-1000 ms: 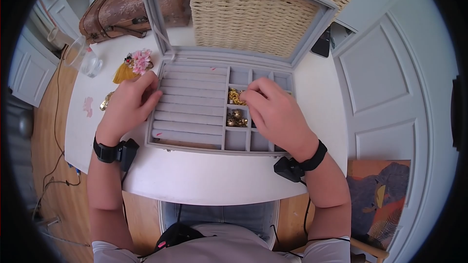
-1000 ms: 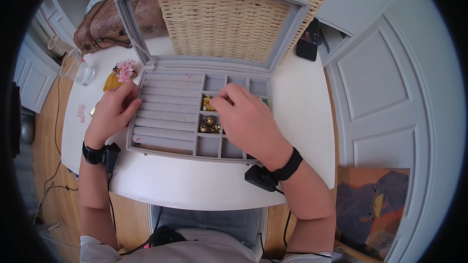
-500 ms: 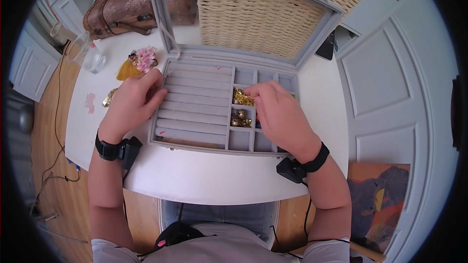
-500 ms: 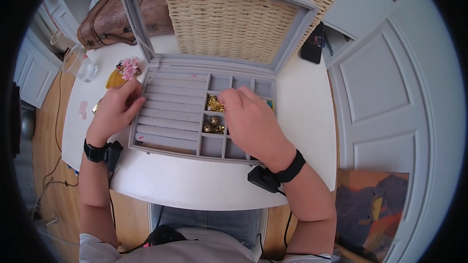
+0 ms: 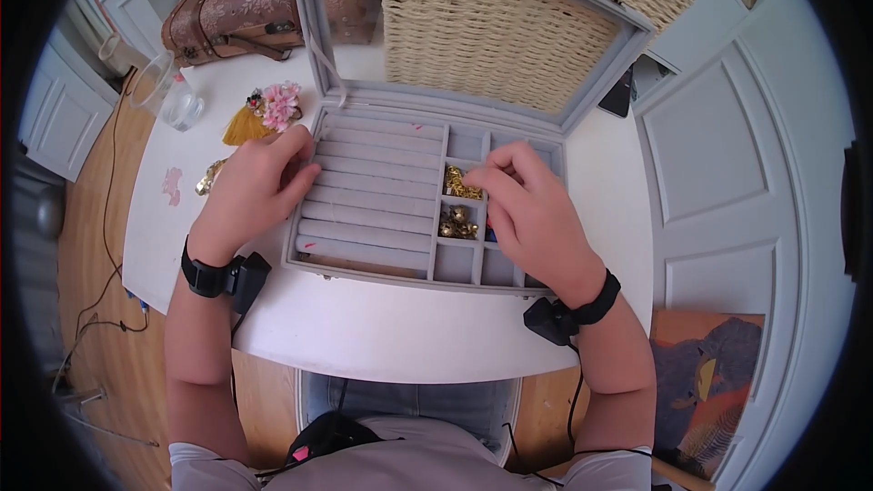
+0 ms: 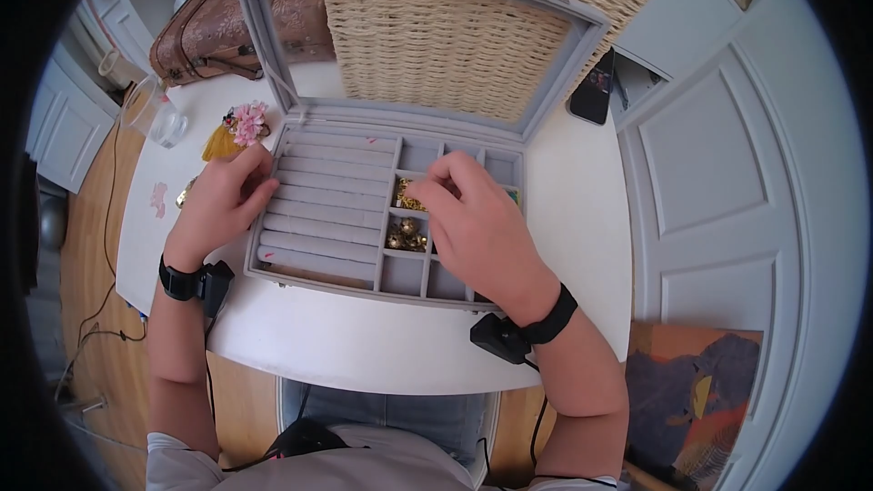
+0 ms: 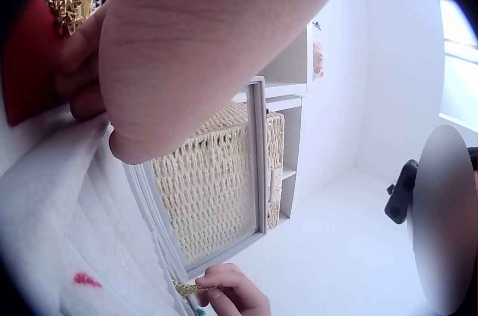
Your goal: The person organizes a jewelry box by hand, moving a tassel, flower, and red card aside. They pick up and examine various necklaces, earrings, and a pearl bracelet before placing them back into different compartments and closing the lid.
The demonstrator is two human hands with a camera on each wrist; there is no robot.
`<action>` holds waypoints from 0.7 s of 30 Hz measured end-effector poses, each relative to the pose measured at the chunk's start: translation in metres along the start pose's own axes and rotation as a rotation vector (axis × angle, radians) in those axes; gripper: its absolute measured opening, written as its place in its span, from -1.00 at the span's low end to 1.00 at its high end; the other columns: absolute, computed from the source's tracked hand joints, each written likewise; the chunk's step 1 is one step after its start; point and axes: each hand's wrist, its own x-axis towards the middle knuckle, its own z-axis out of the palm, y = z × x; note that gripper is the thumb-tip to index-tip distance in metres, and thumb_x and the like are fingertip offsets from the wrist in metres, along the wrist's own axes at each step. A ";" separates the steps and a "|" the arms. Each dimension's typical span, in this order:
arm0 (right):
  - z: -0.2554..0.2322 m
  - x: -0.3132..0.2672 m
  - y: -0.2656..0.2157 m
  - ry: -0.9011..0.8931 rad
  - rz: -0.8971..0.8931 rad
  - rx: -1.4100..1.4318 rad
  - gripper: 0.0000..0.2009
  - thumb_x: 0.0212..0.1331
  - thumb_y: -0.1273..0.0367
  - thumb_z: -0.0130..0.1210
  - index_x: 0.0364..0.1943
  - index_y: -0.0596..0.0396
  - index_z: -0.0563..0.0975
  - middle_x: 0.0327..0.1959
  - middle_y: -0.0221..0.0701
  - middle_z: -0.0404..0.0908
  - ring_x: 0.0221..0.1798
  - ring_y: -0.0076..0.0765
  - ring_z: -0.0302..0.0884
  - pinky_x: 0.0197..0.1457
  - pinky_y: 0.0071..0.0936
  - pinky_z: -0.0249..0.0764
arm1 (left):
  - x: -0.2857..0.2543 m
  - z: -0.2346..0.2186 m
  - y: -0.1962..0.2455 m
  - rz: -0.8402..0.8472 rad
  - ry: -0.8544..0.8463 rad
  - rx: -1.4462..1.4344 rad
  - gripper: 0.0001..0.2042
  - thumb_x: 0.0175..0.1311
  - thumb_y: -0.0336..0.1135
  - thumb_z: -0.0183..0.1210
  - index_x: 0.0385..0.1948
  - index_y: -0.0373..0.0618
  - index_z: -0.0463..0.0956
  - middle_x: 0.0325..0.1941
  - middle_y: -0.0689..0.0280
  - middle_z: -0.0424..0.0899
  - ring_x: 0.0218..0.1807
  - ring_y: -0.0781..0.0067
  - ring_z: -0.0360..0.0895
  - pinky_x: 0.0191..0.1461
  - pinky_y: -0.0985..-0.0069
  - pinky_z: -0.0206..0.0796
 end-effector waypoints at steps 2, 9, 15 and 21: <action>0.000 0.000 0.001 -0.009 -0.002 -0.012 -0.73 0.18 0.66 0.21 -0.03 0.19 0.66 -0.06 -0.24 0.52 -0.08 -0.06 0.63 -0.01 -0.18 0.61 | -0.001 0.000 0.000 0.011 0.000 0.005 -0.84 0.41 -0.39 0.32 -0.19 -0.19 0.49 -0.34 0.01 0.71 -0.26 -0.18 0.70 -0.19 0.09 0.48; -0.001 -0.001 0.001 -0.012 0.002 -0.041 -0.76 0.21 0.64 0.24 -0.05 0.20 0.66 -0.12 -0.25 0.52 -0.11 -0.07 0.62 -0.05 -0.19 0.60 | 0.000 0.002 -0.002 -0.002 -0.007 0.002 -0.83 0.41 -0.39 0.32 -0.19 -0.18 0.49 -0.33 0.03 0.71 -0.26 -0.17 0.70 -0.19 0.09 0.48; -0.003 0.000 -0.005 0.011 0.088 -0.109 -0.85 0.33 0.57 0.26 -0.06 0.17 0.67 -0.15 -0.28 0.55 -0.12 -0.06 0.64 -0.10 -0.18 0.62 | 0.000 0.001 -0.001 -0.016 -0.015 0.007 -0.83 0.41 -0.38 0.32 -0.19 -0.17 0.49 -0.35 0.03 0.70 -0.28 -0.17 0.69 -0.20 0.09 0.47; -0.004 0.001 -0.003 0.055 0.059 -0.087 -0.86 0.38 0.52 0.24 -0.04 0.14 0.64 -0.12 -0.28 0.56 -0.11 -0.04 0.64 -0.10 -0.16 0.62 | 0.000 0.002 -0.002 -0.002 -0.004 0.016 -0.83 0.41 -0.37 0.32 -0.20 -0.18 0.48 -0.37 0.02 0.69 -0.29 -0.16 0.69 -0.21 0.09 0.46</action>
